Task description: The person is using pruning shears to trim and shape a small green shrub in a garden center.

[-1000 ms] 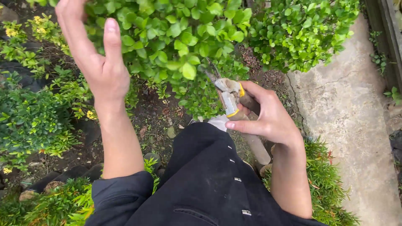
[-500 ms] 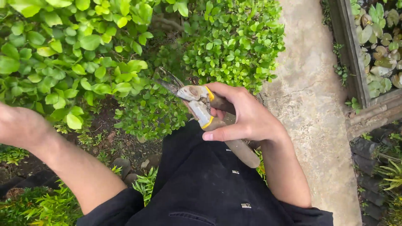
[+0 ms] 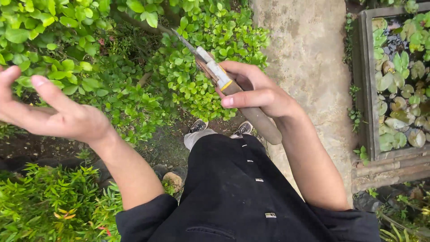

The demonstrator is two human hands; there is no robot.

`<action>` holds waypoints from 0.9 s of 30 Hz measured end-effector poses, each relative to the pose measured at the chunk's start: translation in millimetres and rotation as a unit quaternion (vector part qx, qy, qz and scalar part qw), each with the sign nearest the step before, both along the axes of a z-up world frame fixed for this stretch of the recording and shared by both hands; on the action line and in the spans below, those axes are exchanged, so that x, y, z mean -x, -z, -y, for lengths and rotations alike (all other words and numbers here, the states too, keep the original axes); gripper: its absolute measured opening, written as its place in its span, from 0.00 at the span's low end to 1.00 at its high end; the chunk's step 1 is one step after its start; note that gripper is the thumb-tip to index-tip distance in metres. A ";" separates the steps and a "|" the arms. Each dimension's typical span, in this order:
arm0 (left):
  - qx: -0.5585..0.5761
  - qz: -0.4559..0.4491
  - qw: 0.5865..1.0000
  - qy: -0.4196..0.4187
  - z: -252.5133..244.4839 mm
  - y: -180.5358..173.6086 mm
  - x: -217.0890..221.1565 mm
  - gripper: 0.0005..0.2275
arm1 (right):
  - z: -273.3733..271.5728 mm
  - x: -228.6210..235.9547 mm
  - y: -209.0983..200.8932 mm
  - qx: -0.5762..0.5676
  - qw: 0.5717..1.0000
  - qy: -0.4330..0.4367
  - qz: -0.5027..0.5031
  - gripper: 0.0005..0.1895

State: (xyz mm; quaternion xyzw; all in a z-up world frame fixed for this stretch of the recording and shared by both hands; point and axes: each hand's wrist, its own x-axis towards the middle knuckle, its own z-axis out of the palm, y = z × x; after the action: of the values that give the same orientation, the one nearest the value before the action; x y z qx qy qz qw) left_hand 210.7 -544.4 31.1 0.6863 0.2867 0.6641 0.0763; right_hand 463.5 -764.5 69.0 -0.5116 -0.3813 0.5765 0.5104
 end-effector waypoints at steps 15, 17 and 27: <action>0.106 -0.124 0.983 -0.086 77.1 -24.1 -173.1 0.16 | -15.6 -138.1 28.7 -0.001 0.987 -0.100 -0.128 0.23; 0.134 -0.116 0.978 -0.108 77.6 -19.3 -196.2 0.16 | -34.5 -158.0 29.7 -0.011 0.982 -0.126 -0.142 0.26; 0.192 -0.010 0.971 -0.143 32.4 3.6 -301.6 0.13 | -149.1 -304.9 46.1 -0.018 0.973 -0.228 0.030 0.41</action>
State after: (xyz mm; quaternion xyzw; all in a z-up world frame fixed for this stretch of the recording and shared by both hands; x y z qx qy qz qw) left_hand 512.2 -576.8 27.5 0.6167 0.5052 0.5938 0.1082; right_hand 768.4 -615.4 22.9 -0.4189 -0.5134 0.6551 0.3632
